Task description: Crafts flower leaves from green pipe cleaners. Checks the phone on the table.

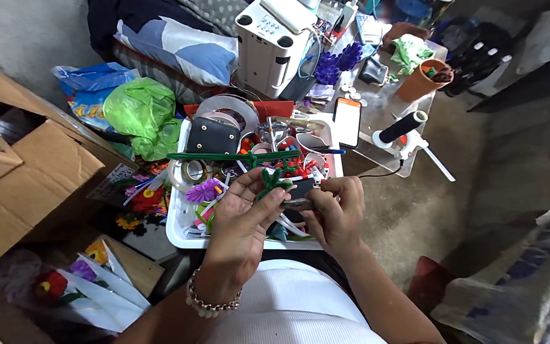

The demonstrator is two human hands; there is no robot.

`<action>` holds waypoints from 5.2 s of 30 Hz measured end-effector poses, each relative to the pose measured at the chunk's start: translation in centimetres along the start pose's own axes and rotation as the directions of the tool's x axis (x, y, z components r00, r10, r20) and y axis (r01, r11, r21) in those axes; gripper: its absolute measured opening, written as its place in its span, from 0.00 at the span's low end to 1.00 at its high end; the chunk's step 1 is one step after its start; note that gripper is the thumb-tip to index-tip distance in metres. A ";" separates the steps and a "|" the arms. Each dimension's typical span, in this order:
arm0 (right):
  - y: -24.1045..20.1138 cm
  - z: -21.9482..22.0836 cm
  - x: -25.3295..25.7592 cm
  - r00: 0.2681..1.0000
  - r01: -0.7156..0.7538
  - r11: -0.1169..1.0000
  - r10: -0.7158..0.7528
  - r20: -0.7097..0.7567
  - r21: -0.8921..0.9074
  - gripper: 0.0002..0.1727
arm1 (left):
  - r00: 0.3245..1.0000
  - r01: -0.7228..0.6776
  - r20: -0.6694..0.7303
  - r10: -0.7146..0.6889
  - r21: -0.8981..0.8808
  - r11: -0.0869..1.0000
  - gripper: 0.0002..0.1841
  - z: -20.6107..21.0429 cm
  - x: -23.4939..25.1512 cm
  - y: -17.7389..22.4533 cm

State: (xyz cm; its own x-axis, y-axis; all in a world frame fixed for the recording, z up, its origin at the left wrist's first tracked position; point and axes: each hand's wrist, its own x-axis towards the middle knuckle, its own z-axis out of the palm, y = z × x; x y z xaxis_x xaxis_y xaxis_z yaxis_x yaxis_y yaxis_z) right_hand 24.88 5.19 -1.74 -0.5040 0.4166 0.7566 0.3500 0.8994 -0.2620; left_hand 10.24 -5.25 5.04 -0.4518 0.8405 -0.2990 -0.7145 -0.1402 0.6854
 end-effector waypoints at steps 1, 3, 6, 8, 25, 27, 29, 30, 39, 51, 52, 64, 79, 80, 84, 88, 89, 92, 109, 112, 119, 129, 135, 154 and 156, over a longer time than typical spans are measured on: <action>0.1 -0.1 0.0 1.000 0.012 1.000 -0.012 -0.001 -0.015 0.21 | 1.000 -0.003 -0.006 0.003 0.017 1.000 0.16 -0.1 0.0 0.0; 0.2 -0.2 0.1 0.999 0.035 0.999 -0.035 -0.007 -0.042 0.20 | 1.000 -0.010 -0.022 0.010 0.032 0.999 0.17 -0.1 0.1 0.1; 0.2 -0.2 0.2 0.998 0.066 0.995 -0.067 -0.012 -0.075 0.20 | 1.000 -0.010 -0.029 0.011 0.032 0.999 0.19 -0.3 0.1 0.1; 0.2 -0.2 0.3 0.997 0.077 0.993 -0.079 -0.021 -0.093 0.21 | 0.999 -0.010 -0.033 0.011 0.032 0.999 0.20 -0.3 0.2 0.1; -2.8 0.8 1.1 0.939 -0.333 0.686 0.304 0.161 0.647 0.09 | 0.964 -0.265 0.040 0.262 0.088 0.960 0.15 -0.7 0.7 -2.6; -2.8 0.9 1.2 0.949 -0.305 0.742 0.286 0.129 0.597 0.09 | 0.958 -0.287 0.031 0.285 0.082 0.954 0.16 -0.8 0.8 -3.0; -2.9 0.9 1.2 0.958 -0.280 0.780 0.266 0.108 0.560 0.09 | 0.949 -0.316 0.032 0.315 0.078 0.945 0.17 -0.9 0.9 -3.5; -3.0 0.9 1.2 0.961 -0.269 0.790 0.255 0.104 0.550 0.10 | 0.943 -0.333 0.033 0.331 0.081 0.940 0.18 -1.0 0.9 -3.7; -2.4 0.4 1.7 0.923 -0.368 0.696 0.352 0.154 0.617 0.10 | 0.854 -0.511 0.249 0.458 0.234 0.827 0.17 -2.0 1.6 -3.7; 1.2 -3.2 4.4 0.934 -0.103 0.902 -0.058 0.353 0.420 0.08 | 0.682 -0.732 0.675 0.282 0.620 0.283 0.08 -4.1 2.9 1.1; 1.2 -3.1 4.4 0.934 -0.106 0.903 -0.054 0.354 0.416 0.08 | 0.677 -0.736 0.683 0.274 0.636 0.232 0.08 -4.1 2.9 1.1; 1.3 -1.4 3.8 0.961 -0.161 0.848 0.019 0.275 0.504 0.20 | 0.856 -0.512 0.408 0.318 0.589 0.625 0.07 -3.7 2.8 -0.2; 1.0 -0.3 1.3 0.996 -0.057 0.972 0.038 0.086 0.228 0.26 | 0.951 -0.121 0.310 0.011 0.338 0.933 0.06 -2.3 1.2 0.6; 1.1 -0.3 1.4 0.996 -0.050 0.972 0.031 0.085 0.231 0.26 | 0.949 -0.117 0.314 0.004 0.340 0.933 0.05 -2.3 1.2 0.6; 1.1 -0.5 1.5 0.995 -0.030 0.970 0.005 0.101 0.242 0.26 | 0.949 -0.078 0.315 -0.024 0.308 0.948 0.06 -2.2 1.0 0.7; 1.2 -0.9 1.7 0.990 -0.018 0.967 -0.018 0.138 0.254 0.26 | 0.938 -0.077 0.345 -0.042 0.323 0.943 0.06 -2.4 1.0 1.0; 1.2 -1.0 1.8 0.988 -0.017 0.965 -0.023 0.150 0.263 0.26 | 0.935 -0.079 0.351 -0.044 0.328 0.941 0.06 -2.5 1.0 1.1; 1.3 -1.3 2.0 0.984 -0.008 0.959 -0.042 0.172 0.282 0.26 | 0.934 -0.082 0.353 -0.047 0.342 0.936 0.06 -2.5 0.9 1.2; 1.0 -1.3 2.2 0.982 0.048 0.971 -0.089 0.166 0.236 0.25 | 0.940 -0.020 0.326 -0.099 0.344 0.939 0.07 -2.6 0.3 1.8; 1.1 -1.2 2.2 0.984 0.060 0.971 -0.096 0.150 0.232 0.25 | 0.937 -0.002 0.332 -0.112 0.326 0.945 0.07 -2.7 0.4 1.7; 1.2 -0.8 1.8 0.988 0.086 0.966 -0.115 0.106 0.244 0.25 | 0.928 0.009 0.352 -0.122 0.308 0.951 0.06 -2.7 0.4 1.6; 1.0 0.0 1.3 0.990 -0.082 0.959 0.048 0.130 0.271 0.25 | 0.952 -0.166 0.303 0.043 0.395 0.903 0.05 -2.8 1.2 0.6; 2.0 0.4 0.0 0.870 -0.356 0.928 0.285 0.402 0.113 0.26 | 0.967 -0.247 0.157 0.201 0.381 0.891 0.15 -3.8 2.8 0.6; -2.7 2.7 2.0 0.931 -0.350 0.648 0.322 0.173 0.676 0.14 | 0.988 -0.149 0.077 0.132 0.283 0.947 0.12 -3.1 2.4 -1.7; -2.5 2.5 2.2 0.921 -0.366 0.635 0.349 0.170 0.680 0.08 | 0.970 -0.241 0.129 0.208 0.350 0.905 0.10 -3.7 2.8 -2.0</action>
State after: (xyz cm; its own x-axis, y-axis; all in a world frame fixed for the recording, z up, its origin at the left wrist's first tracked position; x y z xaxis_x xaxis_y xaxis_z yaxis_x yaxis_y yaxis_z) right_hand 20.93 4.15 -0.93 -0.4767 0.7206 0.5036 -0.1299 0.5088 -0.8510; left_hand 8.40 -4.58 0.35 -0.5174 0.8535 -0.0617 -0.3513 -0.1461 0.9248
